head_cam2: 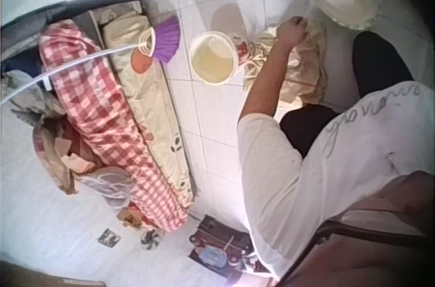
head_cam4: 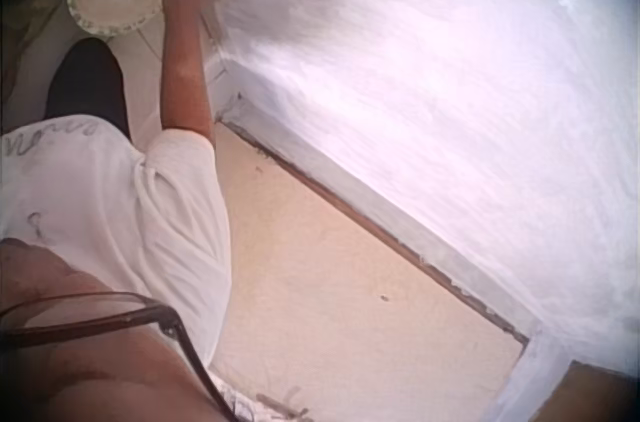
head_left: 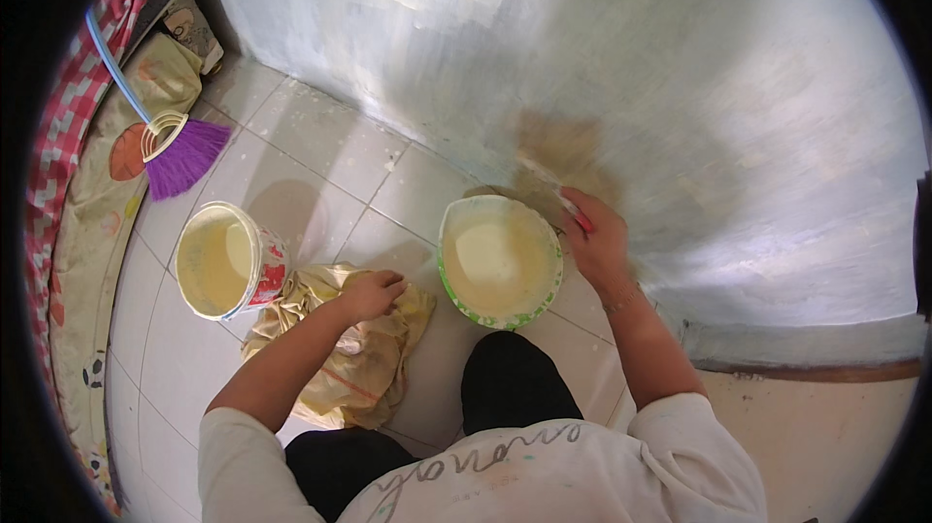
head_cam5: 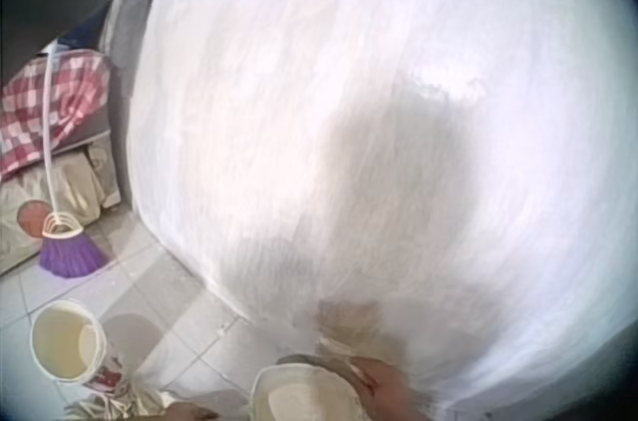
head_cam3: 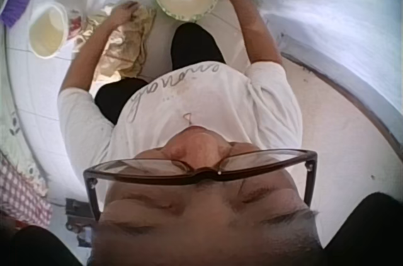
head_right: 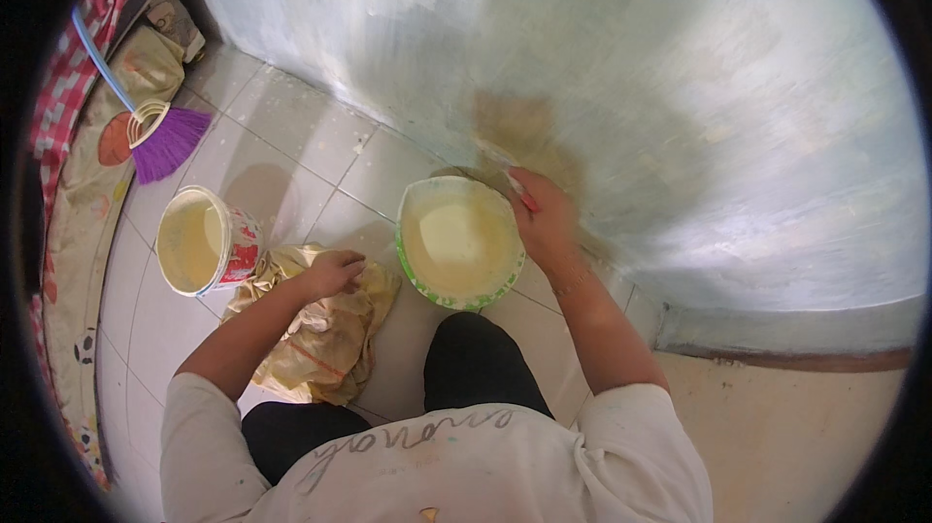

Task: The person paints the lower section of a wall with white paint using a brush, dipping it into a bowl. They then use a cloth to wipe the floor and the wall near the baseboard to clean up excess paint.

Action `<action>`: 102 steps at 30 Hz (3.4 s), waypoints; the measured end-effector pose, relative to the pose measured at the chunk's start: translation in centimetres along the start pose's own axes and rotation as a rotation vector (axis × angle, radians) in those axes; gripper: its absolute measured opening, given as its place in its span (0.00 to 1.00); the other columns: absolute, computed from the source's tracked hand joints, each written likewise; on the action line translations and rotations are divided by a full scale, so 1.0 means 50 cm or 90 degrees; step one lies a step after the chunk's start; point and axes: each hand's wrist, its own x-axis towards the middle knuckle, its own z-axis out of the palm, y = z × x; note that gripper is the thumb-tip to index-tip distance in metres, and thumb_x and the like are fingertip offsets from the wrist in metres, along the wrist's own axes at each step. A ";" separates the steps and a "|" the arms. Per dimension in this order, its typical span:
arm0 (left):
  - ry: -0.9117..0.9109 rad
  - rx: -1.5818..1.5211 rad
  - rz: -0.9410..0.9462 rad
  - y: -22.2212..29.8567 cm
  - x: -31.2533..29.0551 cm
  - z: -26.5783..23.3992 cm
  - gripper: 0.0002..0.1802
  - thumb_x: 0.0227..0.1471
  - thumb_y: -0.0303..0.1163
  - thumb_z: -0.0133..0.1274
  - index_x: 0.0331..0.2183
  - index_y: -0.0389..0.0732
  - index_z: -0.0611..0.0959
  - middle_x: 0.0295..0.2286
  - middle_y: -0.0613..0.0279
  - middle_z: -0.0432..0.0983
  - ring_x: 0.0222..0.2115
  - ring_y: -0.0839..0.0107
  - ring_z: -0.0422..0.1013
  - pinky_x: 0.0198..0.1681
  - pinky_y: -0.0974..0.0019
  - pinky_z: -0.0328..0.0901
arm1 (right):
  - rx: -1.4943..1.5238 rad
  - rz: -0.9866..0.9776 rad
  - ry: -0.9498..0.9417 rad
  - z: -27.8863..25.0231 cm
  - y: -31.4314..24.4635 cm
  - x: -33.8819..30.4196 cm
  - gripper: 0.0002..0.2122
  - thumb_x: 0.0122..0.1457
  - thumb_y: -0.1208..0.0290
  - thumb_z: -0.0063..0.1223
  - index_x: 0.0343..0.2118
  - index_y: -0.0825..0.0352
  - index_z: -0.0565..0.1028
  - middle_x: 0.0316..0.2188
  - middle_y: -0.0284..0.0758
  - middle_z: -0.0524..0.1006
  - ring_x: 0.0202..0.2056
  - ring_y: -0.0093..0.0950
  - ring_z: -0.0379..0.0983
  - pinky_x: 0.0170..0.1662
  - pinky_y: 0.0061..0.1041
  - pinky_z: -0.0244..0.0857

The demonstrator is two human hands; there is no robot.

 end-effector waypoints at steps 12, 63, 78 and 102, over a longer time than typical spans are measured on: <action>0.119 -0.236 -0.057 0.017 0.116 0.113 0.23 0.55 0.31 0.47 0.49 0.26 0.69 0.40 0.45 0.71 0.38 0.57 0.73 0.40 0.56 0.71 | -0.098 0.089 0.036 -0.129 0.064 -0.109 0.11 0.53 0.78 0.56 0.41 0.69 0.77 0.28 0.43 0.78 0.27 0.27 0.71 0.35 0.22 0.65; 0.232 -0.408 -0.013 -0.085 -0.077 -0.061 0.17 0.56 0.31 0.48 0.44 0.29 0.71 0.32 0.52 0.72 0.28 0.65 0.73 0.31 0.64 0.75 | -0.299 -0.050 -0.237 0.196 0.273 -0.031 0.09 0.50 0.71 0.46 0.31 0.67 0.77 0.28 0.46 0.77 0.34 0.45 0.73 0.40 0.43 0.66; 0.289 -0.221 -0.034 -0.226 -0.188 -0.067 0.12 0.56 0.32 0.50 0.39 0.35 0.74 0.27 0.61 0.73 0.23 0.74 0.71 0.26 0.71 0.70 | -0.184 0.061 -0.154 0.067 0.397 -0.182 0.13 0.53 0.73 0.47 0.42 0.65 0.76 0.37 0.47 0.76 0.41 0.46 0.72 0.47 0.39 0.65; 0.389 0.426 0.146 -0.316 -0.162 0.010 0.44 0.39 0.41 0.62 0.55 0.36 0.63 0.57 0.42 0.52 0.59 0.43 0.48 0.61 0.48 0.48 | -0.237 -0.086 -0.296 0.171 0.196 0.047 0.07 0.54 0.69 0.48 0.26 0.67 0.75 0.26 0.47 0.76 0.31 0.47 0.72 0.35 0.43 0.65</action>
